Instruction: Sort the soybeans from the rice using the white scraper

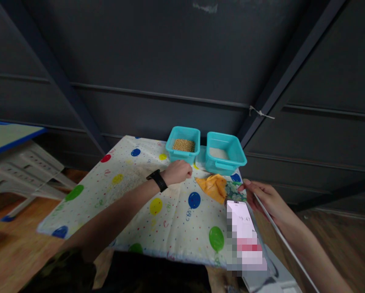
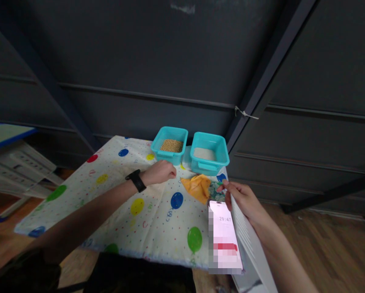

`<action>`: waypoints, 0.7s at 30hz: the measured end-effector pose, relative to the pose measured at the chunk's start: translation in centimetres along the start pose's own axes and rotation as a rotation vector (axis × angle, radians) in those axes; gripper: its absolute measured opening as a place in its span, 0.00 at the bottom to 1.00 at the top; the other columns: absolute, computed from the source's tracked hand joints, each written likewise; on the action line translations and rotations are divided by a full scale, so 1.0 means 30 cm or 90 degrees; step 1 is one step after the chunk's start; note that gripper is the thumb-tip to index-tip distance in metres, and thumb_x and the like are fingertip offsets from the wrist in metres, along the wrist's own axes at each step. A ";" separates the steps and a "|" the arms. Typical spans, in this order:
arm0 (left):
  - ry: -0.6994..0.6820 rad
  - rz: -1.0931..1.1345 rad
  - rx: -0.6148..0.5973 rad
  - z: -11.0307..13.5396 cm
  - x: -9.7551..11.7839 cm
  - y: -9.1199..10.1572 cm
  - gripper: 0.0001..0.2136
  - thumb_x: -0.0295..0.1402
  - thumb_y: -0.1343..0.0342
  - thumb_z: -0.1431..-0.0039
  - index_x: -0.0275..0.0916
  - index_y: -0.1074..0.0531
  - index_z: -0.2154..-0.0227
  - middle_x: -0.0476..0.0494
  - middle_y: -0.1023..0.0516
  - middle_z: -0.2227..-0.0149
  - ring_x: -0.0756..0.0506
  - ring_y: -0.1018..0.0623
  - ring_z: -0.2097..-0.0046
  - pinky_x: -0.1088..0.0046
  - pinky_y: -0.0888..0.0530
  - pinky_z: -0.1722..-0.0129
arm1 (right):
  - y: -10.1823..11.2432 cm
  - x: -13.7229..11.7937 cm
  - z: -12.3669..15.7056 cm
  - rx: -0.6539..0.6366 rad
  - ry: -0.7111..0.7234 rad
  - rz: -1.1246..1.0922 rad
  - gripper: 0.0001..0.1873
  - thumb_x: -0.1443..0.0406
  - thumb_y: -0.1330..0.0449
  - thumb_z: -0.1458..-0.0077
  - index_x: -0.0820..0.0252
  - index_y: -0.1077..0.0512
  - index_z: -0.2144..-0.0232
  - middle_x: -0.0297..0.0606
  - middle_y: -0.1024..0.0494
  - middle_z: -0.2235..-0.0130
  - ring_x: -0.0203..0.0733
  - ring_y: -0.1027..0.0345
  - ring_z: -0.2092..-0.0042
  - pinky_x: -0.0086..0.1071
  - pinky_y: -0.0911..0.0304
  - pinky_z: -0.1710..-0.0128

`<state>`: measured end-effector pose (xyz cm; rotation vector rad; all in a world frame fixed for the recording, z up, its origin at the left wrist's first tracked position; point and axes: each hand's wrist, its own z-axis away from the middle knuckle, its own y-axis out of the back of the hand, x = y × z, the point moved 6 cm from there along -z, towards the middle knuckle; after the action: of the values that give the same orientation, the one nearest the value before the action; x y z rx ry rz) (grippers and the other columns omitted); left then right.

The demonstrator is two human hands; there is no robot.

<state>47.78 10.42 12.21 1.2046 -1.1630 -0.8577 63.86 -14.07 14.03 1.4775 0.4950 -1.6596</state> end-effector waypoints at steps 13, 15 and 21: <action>-0.024 -0.058 -0.038 -0.063 0.084 -0.033 0.11 0.25 0.40 0.32 0.37 0.11 0.62 0.32 0.10 0.60 0.36 0.12 0.57 0.63 0.26 0.64 | 0.036 0.025 0.014 0.014 0.000 0.006 0.39 0.28 0.29 0.58 0.58 0.20 0.72 0.32 0.34 0.86 0.38 0.44 0.82 0.31 0.54 0.82; -0.025 -0.083 -0.030 -0.053 0.094 -0.035 0.12 0.24 0.42 0.31 0.34 0.12 0.62 0.29 0.10 0.60 0.34 0.12 0.57 0.62 0.26 0.65 | 0.040 0.035 0.010 0.015 -0.013 0.008 0.40 0.28 0.29 0.58 0.58 0.19 0.71 0.32 0.33 0.85 0.37 0.44 0.82 0.31 0.55 0.83; -0.059 -0.112 0.056 0.031 0.160 0.093 0.16 0.26 0.52 0.22 0.33 0.18 0.54 0.33 0.13 0.53 0.37 0.14 0.53 0.60 0.22 0.58 | 0.038 0.050 -0.009 0.012 -0.028 -0.012 0.42 0.27 0.27 0.62 0.60 0.19 0.72 0.31 0.33 0.85 0.34 0.46 0.81 0.29 0.53 0.81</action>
<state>47.76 6.16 15.91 1.3666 -1.1909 -1.0123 64.99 -15.02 12.82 1.4516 0.4721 -1.7122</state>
